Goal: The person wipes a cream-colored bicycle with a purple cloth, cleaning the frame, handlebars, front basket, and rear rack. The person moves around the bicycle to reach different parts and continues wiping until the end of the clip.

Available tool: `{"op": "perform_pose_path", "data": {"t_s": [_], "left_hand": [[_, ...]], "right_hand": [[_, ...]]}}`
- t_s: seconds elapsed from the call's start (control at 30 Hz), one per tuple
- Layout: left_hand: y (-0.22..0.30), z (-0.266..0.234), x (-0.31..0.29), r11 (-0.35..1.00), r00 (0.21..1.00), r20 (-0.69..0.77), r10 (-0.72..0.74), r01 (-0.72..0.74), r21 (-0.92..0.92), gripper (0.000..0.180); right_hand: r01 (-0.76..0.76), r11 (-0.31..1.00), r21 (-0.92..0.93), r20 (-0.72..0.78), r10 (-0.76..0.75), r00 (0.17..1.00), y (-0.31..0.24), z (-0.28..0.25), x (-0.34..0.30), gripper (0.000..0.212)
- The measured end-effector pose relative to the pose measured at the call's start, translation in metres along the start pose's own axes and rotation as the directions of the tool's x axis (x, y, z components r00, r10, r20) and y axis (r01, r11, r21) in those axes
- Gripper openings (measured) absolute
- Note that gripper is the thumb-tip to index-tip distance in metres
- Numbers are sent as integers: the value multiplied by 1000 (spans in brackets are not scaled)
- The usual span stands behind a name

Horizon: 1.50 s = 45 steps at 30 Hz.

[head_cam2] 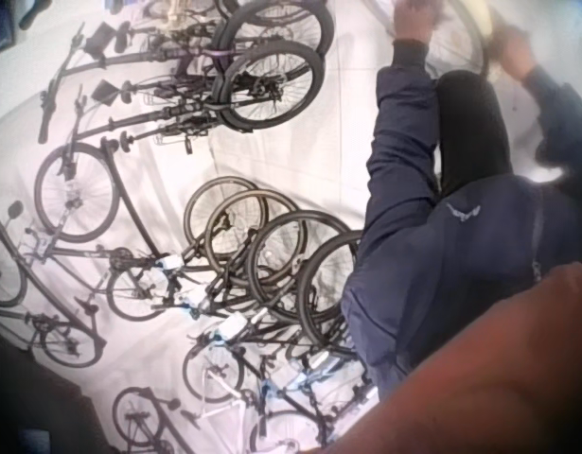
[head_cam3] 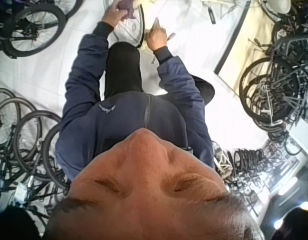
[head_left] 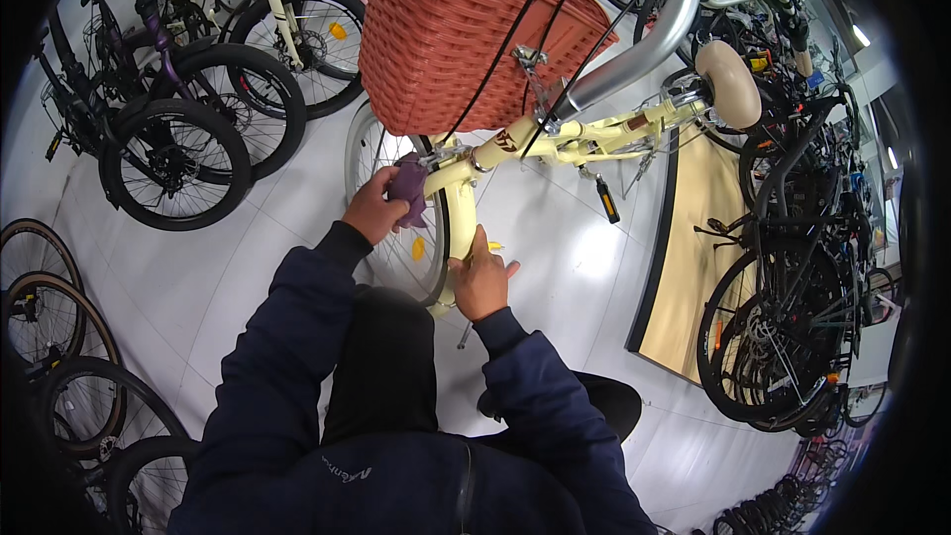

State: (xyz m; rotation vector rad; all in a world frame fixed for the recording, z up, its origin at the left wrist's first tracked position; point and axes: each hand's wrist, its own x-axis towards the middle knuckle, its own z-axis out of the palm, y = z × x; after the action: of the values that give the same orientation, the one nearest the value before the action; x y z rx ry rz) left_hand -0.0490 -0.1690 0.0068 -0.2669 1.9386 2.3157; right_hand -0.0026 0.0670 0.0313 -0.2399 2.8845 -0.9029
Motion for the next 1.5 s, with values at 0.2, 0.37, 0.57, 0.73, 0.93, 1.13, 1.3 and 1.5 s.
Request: {"op": "perform_pose_path", "data": {"t_s": [0.2, 0.37, 0.57, 0.73, 0.93, 1.13, 1.3, 1.5], "left_hand": [[-48, -23, 8, 580, 983, -56, 176, -58, 812, 55], [-69, -36, 29, 390, 999, 1, 46, -18, 921, 44], [-20, -27, 39, 459, 976, 177, -129, -99, 883, 37], [39, -30, 15, 995, 937, 338, -88, 71, 64, 39], [53, -72, 6, 949, 962, -241, 128, -189, -252, 30], [-12, -91, 26, 932, 978, -192, 80, -5, 361, 27], [-72, -47, 20, 536, 991, -72, 115, -1, 844, 28], [-30, -71, 5, 476, 988, 120, -96, -61, 877, 22]], "right_hand": [[74, 997, 21, -48, -73, 996, -2, -3, 1, 75], [62, 998, -2, -48, -62, 997, -1, -1, 1, 77], [-9, 1000, 6, 12, 9, 1000, 1, 2, 0, 78], [32, 999, 19, 6, -32, 999, 3, -1, -1, 77], [97, 995, 11, -35, -97, 995, 2, -4, 2, 76], [-28, 999, 26, 47, 27, 999, 1, -9, 4, 79], [71, 992, 107, 13, -72, 997, 16, -12, 6, 74], [69, 988, 135, 39, -75, 996, 54, -21, 14, 72]]}}
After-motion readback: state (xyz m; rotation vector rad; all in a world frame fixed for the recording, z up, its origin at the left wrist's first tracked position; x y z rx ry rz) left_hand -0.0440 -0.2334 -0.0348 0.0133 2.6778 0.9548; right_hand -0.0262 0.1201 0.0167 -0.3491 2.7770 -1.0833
